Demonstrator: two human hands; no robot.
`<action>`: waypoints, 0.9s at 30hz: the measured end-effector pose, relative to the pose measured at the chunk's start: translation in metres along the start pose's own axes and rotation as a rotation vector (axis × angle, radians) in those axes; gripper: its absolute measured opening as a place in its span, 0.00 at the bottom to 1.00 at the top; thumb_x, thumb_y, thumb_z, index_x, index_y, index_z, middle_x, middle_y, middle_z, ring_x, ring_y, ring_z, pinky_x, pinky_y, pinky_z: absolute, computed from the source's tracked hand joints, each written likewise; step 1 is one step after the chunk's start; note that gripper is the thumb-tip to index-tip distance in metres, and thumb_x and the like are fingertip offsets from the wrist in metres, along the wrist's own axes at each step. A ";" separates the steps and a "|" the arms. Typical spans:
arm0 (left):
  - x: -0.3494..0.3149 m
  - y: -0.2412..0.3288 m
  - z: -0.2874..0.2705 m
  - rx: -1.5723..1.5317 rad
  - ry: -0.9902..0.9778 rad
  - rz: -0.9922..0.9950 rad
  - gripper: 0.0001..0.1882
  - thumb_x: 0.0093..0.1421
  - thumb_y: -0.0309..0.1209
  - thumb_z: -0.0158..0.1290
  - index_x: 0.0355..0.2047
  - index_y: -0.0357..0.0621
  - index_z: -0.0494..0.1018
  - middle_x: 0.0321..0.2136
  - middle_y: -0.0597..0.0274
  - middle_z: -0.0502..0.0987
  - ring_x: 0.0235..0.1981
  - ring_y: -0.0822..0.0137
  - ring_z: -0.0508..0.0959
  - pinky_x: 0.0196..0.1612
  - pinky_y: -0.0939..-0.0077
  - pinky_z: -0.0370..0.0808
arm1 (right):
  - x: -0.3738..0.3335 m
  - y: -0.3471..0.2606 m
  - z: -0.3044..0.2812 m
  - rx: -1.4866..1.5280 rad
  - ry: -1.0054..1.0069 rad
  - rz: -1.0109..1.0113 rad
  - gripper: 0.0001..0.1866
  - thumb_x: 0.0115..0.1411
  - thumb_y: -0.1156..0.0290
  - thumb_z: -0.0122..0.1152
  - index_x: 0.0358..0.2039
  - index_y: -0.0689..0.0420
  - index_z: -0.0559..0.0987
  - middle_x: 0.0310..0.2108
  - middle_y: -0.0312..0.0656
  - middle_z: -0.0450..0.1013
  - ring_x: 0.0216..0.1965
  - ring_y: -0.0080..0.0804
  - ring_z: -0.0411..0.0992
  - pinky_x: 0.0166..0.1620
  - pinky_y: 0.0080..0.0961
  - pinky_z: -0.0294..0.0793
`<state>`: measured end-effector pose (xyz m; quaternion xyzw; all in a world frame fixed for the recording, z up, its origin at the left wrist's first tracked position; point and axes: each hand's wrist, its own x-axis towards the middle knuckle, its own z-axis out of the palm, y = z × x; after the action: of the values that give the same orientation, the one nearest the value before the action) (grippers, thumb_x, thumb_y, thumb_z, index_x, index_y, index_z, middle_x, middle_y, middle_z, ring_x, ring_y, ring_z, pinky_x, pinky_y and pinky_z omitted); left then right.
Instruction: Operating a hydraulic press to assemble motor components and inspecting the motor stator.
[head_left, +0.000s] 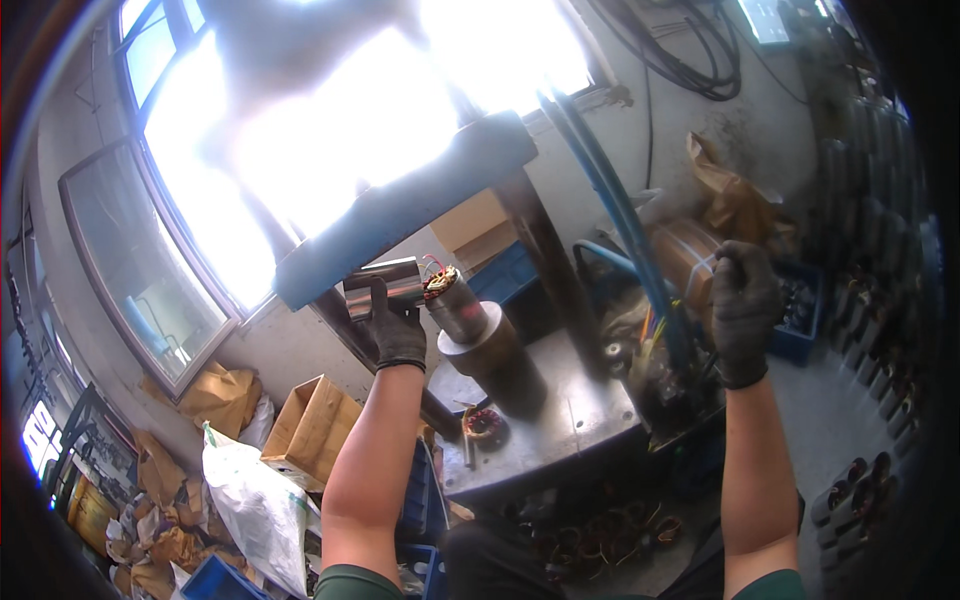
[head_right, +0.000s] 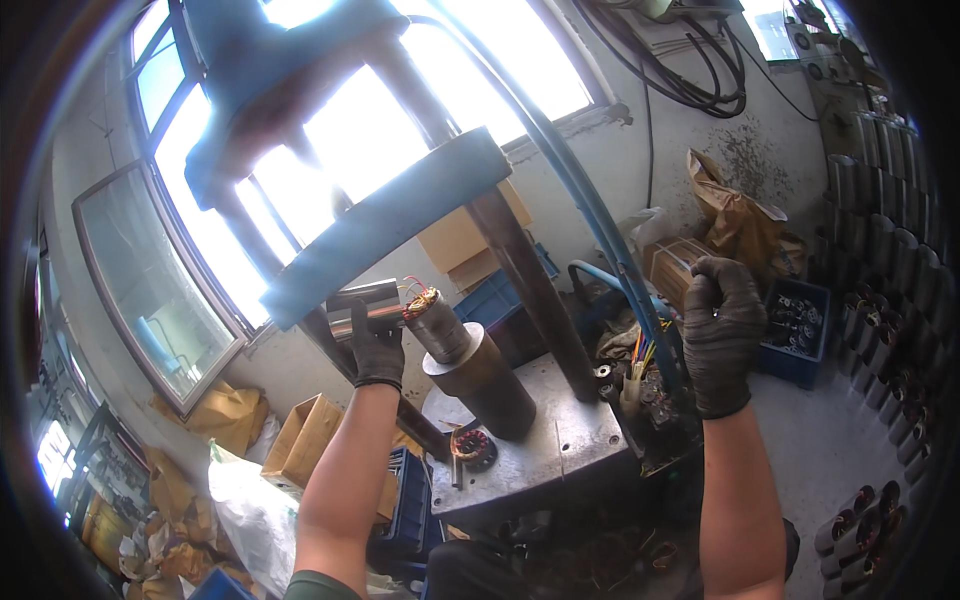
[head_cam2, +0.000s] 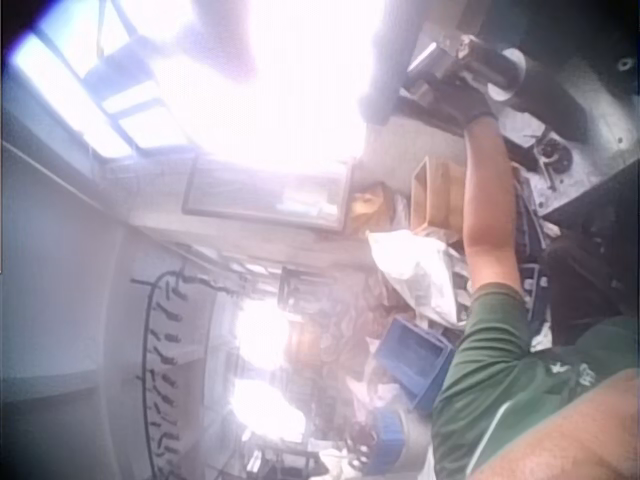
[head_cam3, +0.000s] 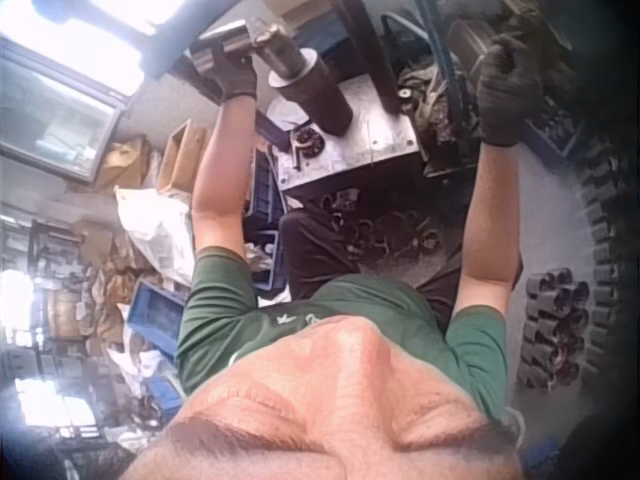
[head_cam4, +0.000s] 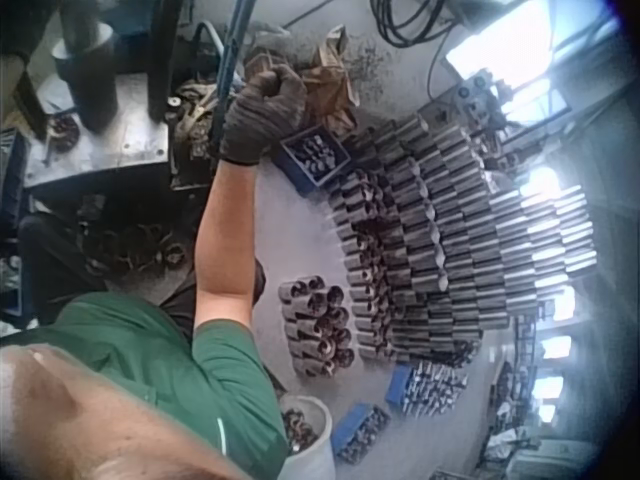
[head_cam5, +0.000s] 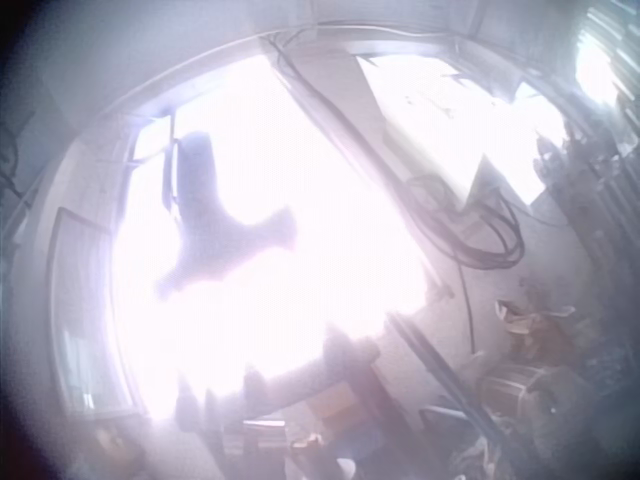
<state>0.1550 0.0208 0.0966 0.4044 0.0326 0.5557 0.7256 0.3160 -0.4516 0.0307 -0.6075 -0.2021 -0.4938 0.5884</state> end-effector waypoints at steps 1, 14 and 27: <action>0.002 0.000 0.000 0.014 -0.009 -0.003 0.34 0.57 0.39 0.73 0.61 0.55 0.70 0.53 0.66 0.76 0.54 0.64 0.77 0.56 0.62 0.76 | 0.000 0.000 0.000 0.005 0.005 -0.009 0.06 0.64 0.79 0.58 0.39 0.60 0.82 0.35 0.46 0.80 0.38 0.38 0.79 0.47 0.34 0.78; 0.024 -0.001 0.006 0.088 -0.004 0.019 0.37 0.52 0.38 0.76 0.59 0.55 0.69 0.52 0.67 0.76 0.52 0.64 0.76 0.55 0.59 0.76 | 0.001 -0.002 -0.002 0.012 0.000 0.015 0.05 0.64 0.78 0.60 0.38 0.60 0.82 0.34 0.46 0.80 0.36 0.37 0.79 0.45 0.33 0.78; 0.034 -0.002 0.045 0.516 -0.107 0.162 0.39 0.51 0.31 0.74 0.59 0.41 0.66 0.50 0.55 0.77 0.52 0.58 0.78 0.55 0.59 0.77 | 0.004 -0.004 -0.004 0.032 -0.124 0.100 0.19 0.61 0.82 0.60 0.54 0.61 0.82 0.41 0.49 0.81 0.40 0.37 0.81 0.48 0.33 0.81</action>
<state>0.1919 0.0242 0.1393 0.6058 0.1023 0.5633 0.5525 0.3131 -0.4561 0.0356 -0.6369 -0.2154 -0.4219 0.6082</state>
